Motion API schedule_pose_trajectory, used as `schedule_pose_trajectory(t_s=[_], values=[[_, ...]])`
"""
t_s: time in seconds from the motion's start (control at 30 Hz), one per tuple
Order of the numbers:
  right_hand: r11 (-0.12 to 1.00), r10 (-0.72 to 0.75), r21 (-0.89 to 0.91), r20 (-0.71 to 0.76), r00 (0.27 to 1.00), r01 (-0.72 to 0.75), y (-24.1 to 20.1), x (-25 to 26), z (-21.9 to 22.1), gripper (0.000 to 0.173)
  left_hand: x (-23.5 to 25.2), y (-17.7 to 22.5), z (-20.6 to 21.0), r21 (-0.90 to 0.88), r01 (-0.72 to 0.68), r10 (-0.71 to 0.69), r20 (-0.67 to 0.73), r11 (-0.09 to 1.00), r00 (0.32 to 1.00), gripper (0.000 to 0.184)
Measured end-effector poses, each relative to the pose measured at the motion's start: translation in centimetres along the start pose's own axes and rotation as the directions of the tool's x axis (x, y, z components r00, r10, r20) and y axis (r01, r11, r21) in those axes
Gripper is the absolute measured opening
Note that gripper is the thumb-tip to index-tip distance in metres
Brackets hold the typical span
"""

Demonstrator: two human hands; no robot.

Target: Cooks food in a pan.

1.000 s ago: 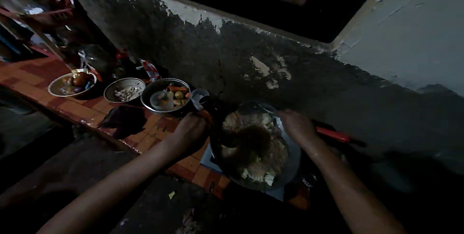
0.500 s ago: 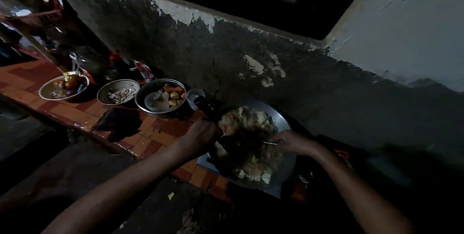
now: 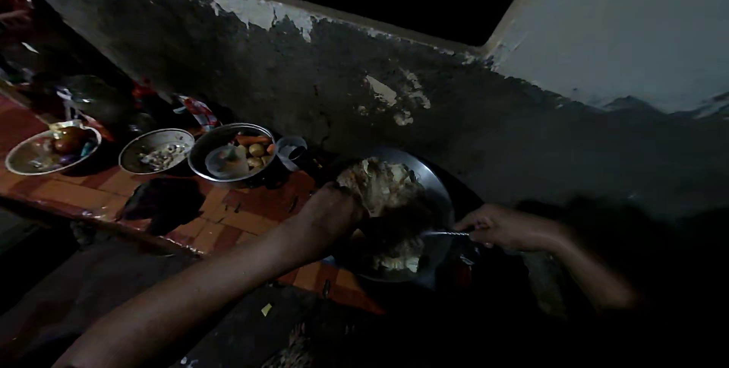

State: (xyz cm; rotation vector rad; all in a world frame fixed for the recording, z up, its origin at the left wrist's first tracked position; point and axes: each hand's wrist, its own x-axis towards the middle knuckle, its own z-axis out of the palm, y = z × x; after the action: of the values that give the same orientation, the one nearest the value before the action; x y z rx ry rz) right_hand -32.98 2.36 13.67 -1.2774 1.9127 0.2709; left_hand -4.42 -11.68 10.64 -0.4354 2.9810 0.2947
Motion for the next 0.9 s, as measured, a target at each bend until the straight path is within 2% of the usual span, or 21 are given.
schedule_pose_trajectory(t_s=[0.13,0.33,0.4,0.47,0.5,0.57,0.63,0.7,0.73,0.83,0.9], values=[[0.998,0.008,-0.059,-0.011,1.0,-0.009,1.7,-0.1,1.8,0.031,0.4,0.2,1.3,-0.033,-0.025,0.03,0.141,0.999,0.99,0.02],[0.946,-0.014,-0.316,-0.253,0.967,-0.069,-0.7,0.7,5.0,0.036,0.9,-0.7,2.7,-0.017,0.017,-0.011,0.263,1.0,0.965,0.02],[0.919,-0.057,-0.382,-0.372,0.926,-0.097,-0.9,0.2,5.2,0.039,1.0,-1.6,3.3,-0.036,0.039,-0.029,0.263,0.999,0.964,0.022],[0.917,-0.136,-0.39,-0.512,0.848,-0.088,-0.2,-0.9,5.2,0.04,0.5,-2.0,3.1,-0.043,0.066,-0.053,0.26,0.997,0.964,0.023],[0.925,-0.13,-0.367,-0.537,0.834,-0.093,-0.1,-1.8,4.9,0.04,0.2,-2.2,2.9,-0.041,0.07,-0.057,0.25,0.997,0.967,0.022],[0.947,-0.094,-0.31,-0.515,0.852,-0.083,0.4,-3.7,4.1,0.039,-0.5,-2.9,2.9,-0.033,0.057,-0.049,0.197,0.998,0.979,0.021],[0.969,-0.059,-0.24,-0.426,0.903,-0.05,1.2,-4.7,3.5,0.036,-1.1,-3.7,2.9,-0.02,0.06,-0.056,0.17,0.998,0.984,0.02],[0.978,-0.013,-0.2,-0.312,0.95,-0.052,1.4,-4.2,3.6,0.033,-1.5,-4.3,2.7,-0.01,0.08,-0.077,0.178,0.997,0.981,0.02],[0.978,-0.01,-0.202,-0.301,0.953,-0.054,1.5,-3.3,4.2,0.033,-1.7,-4.6,2.6,-0.023,0.092,-0.086,0.171,0.996,0.981,0.021],[0.972,-0.017,-0.225,-0.375,0.927,-0.073,0.7,-0.4,6.4,0.036,-2.3,-5.3,2.4,-0.026,0.113,-0.11,0.096,0.993,0.989,0.023],[0.968,-0.069,-0.246,-0.431,0.9,-0.044,-0.1,-0.3,6.1,0.036,-2.4,-5.9,1.9,-0.007,0.13,-0.13,0.033,0.991,0.991,0.027]])
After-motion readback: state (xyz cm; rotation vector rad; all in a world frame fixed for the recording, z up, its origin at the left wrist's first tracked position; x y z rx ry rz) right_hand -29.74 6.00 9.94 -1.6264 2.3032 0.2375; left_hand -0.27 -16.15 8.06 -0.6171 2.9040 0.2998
